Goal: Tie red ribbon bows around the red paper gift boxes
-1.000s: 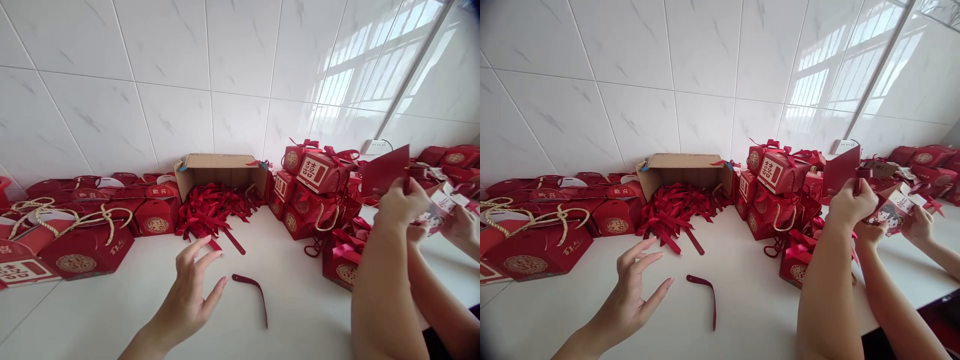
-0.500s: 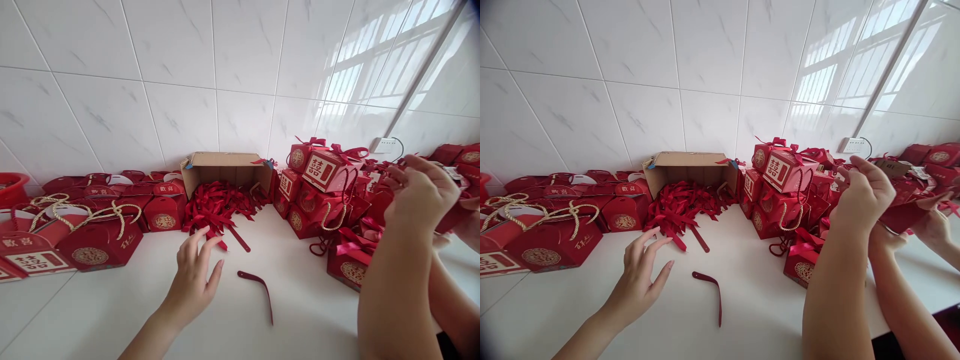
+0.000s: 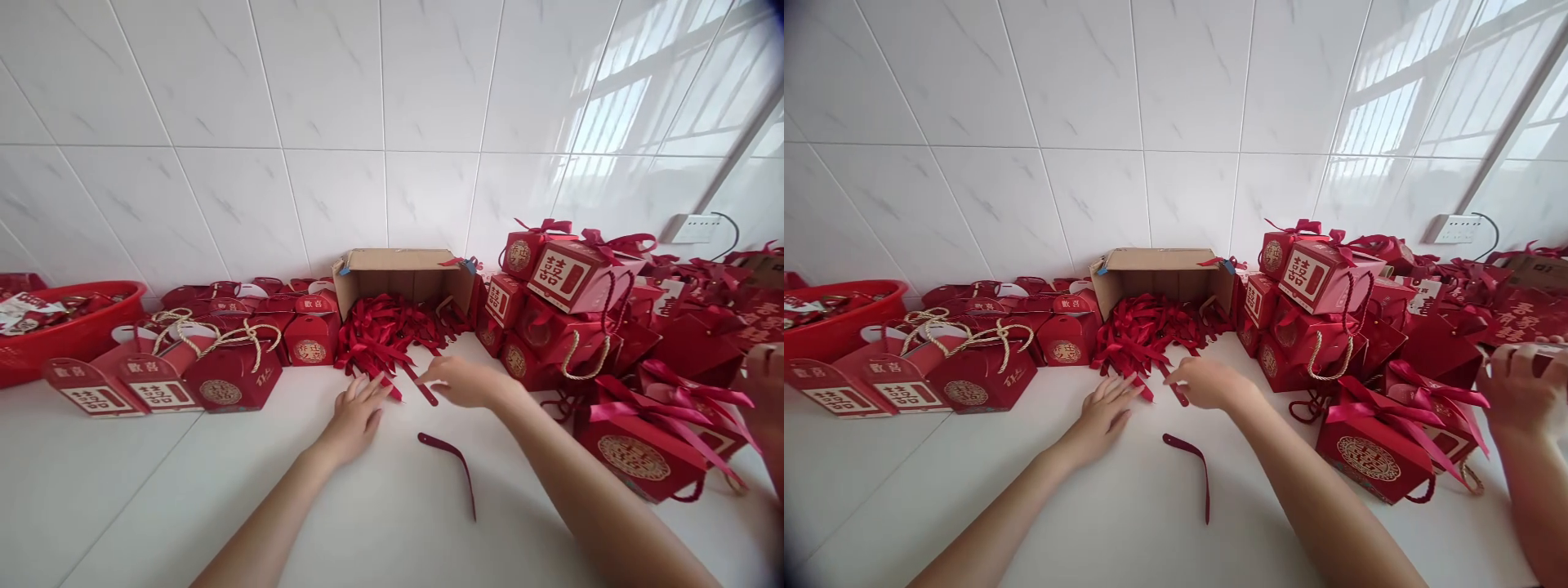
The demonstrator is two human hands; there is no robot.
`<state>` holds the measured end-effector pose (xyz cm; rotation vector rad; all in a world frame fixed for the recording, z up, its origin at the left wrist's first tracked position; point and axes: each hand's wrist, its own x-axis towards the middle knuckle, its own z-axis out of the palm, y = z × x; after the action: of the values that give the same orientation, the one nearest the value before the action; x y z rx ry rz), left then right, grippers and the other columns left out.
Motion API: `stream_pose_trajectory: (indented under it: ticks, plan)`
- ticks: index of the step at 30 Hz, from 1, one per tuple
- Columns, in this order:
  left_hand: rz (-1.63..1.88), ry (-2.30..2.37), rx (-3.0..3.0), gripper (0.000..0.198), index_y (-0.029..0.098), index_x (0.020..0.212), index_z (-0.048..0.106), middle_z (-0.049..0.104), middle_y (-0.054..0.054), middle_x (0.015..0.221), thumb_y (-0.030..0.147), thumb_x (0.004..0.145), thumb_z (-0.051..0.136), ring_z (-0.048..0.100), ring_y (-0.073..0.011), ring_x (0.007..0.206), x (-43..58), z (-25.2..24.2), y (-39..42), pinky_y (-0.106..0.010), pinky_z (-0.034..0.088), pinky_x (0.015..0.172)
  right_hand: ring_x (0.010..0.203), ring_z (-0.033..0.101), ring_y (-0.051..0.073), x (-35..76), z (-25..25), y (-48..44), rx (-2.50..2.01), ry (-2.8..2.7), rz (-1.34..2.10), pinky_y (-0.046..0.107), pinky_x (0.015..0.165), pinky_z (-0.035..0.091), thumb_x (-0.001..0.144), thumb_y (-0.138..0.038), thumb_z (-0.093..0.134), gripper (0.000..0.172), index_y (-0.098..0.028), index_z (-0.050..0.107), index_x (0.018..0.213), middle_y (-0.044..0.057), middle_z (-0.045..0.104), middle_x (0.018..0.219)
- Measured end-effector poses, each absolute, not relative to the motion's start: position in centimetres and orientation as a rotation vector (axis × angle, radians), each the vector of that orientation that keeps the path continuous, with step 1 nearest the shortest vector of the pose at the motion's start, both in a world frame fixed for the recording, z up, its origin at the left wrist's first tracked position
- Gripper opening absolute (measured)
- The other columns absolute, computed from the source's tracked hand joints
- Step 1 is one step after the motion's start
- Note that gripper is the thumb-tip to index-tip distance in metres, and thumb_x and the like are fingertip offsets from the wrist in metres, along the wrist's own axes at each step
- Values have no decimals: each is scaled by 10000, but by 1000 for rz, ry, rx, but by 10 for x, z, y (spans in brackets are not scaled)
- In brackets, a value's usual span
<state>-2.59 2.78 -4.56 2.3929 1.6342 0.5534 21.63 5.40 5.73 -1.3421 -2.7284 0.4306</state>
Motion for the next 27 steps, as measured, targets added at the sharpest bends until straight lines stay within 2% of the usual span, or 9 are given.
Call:
stream_pose_trajectory:
  ticks: [2, 4, 6, 9, 12, 14, 16, 18, 27]
  plan:
    - [591, 1603, 2403, 397, 288, 1266, 538, 531, -39, 1366, 200, 897, 418, 328, -299, 1340, -25, -47, 27, -523, 335, 1054, 933, 641, 230, 204, 40, 60, -1404, -2824, 550, 302, 725, 500, 818, -325, 610, 301, -248, 674, 1102, 76, 645, 1141]
    - [623, 1620, 2403, 336, 255, 1190, 581, 591, -53, 1259, 203, 887, 445, 401, -284, 1260, -26, -48, 27, -501, 356, 1039, 845, 649, 247, 198, 31, 61, -1477, -2919, 690, 297, 619, 491, 691, -413, 724, 400, -228, 683, 1044, 73, 662, 1074]
    - [646, 1631, 2400, 273, 242, 1113, 610, 606, -58, 1196, 217, 880, 470, 439, -275, 1195, -27, -47, 27, -486, 378, 1017, 728, 648, 243, 198, 28, 60, -1560, -2992, 822, 285, 544, 468, 564, -403, 806, 397, -206, 707, 895, 55, 689, 929]
    - [675, 1637, 2391, 235, 251, 1065, 622, 606, -55, 1163, 222, 874, 489, 460, -266, 1149, -27, -47, 27, -480, 400, 988, 635, 632, 231, 201, 27, 59, -1661, -3001, 906, 281, 524, 447, 515, -318, 838, 267, -175, 685, 681, 35, 673, 710]
    - [691, 1648, 2380, 246, 251, 1079, 620, 595, -58, 1170, 218, 873, 489, 467, -264, 1141, -26, -46, 26, -487, 402, 984, 730, 642, 234, 201, 23, 65, -1690, -2858, 784, 294, 600, 467, 637, -263, 778, 157, -167, 676, 709, 43, 674, 752]
    - [689, 1654, 2375, 251, 249, 1085, 619, 591, -58, 1181, 218, 874, 487, 466, -267, 1147, -26, -46, 26, -491, 399, 986, 858, 633, 220, 198, 16, 71, -1690, -2693, 649, 318, 708, 492, 796, -296, 665, 155, -166, 671, 880, 61, 672, 934]
    - [681, 1655, 2374, 257, 252, 1087, 620, 590, -54, 1191, 211, 873, 484, 465, -268, 1151, -26, -46, 26, -494, 397, 986, 969, 606, 203, 194, 7, 79, -1700, -2526, 553, 361, 817, 500, 912, -341, 541, 254, -162, 610, 1079, 78, 621, 1113]
    - [671, 1657, 2374, 266, 256, 1092, 617, 589, -53, 1197, 203, 874, 476, 465, -269, 1150, -25, -46, 26, -499, 397, 982, 1014, 591, 198, 191, -2, 85, -1738, -2415, 529, 400, 863, 503, 937, -361, 516, 309, -156, 561, 1165, 90, 580, 1189]
    - [632, 1663, 2361, 298, 253, 1122, 604, 572, -54, 1222, 187, 882, 439, 456, -270, 1159, -24, -46, 25, -505, 380, 988, 934, 620, 180, 184, -20, 93, -1868, -2265, 624, 370, 811, 531, 934, -373, 524, 286, -146, 598, 1092, 71, 620, 1101]
